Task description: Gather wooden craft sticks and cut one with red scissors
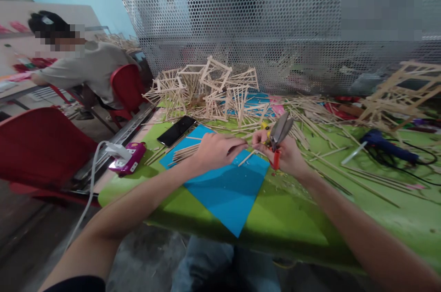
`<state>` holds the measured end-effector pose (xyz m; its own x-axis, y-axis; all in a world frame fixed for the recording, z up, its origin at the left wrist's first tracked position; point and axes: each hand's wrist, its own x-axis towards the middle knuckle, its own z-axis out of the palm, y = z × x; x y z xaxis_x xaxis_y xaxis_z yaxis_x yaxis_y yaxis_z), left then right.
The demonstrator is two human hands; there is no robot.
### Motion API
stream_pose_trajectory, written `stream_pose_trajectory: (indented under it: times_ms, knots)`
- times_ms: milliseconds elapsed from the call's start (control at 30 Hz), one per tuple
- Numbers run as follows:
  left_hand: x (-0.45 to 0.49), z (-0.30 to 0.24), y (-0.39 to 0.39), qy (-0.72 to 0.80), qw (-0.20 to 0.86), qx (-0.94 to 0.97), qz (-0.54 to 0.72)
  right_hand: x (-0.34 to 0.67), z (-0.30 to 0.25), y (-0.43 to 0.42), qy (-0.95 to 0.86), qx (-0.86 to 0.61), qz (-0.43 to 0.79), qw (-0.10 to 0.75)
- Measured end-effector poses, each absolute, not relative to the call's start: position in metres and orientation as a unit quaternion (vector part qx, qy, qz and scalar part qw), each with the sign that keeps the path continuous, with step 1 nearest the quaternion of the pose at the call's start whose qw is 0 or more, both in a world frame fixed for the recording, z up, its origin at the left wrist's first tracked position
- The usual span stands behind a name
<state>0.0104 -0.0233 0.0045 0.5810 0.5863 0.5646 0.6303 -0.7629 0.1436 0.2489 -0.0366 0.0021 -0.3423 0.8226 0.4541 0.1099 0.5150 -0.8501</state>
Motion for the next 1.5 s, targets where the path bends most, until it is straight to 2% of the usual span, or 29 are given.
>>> stream_pose_trajectory:
  times_ms: [333,733,967,1133,1500]
  knots:
    - [0.01,0.006,-0.021,-0.344,0.013,-0.888,-0.305,0.253,-0.003,-0.034,-0.693,-0.278,0.453,0.488]
    - [0.006,0.011,-0.017,-0.31,-0.096,-0.892,-0.315,0.241,-0.003,-0.039,-0.653,-0.356,0.372,0.555]
    - [0.01,0.009,-0.019,-0.303,-0.12,-0.892,-0.314,0.231,0.0,-0.043,-0.612,-0.346,0.397,0.59]
    - [0.013,0.013,-0.022,-0.302,-0.174,-0.879,-0.326,0.231,0.001,-0.039,-0.612,-0.327,0.426,0.58]
    - [0.012,0.017,-0.017,-0.324,-0.234,-0.857,-0.325,0.247,0.004,-0.027,-0.577,-0.392,0.337,0.632]
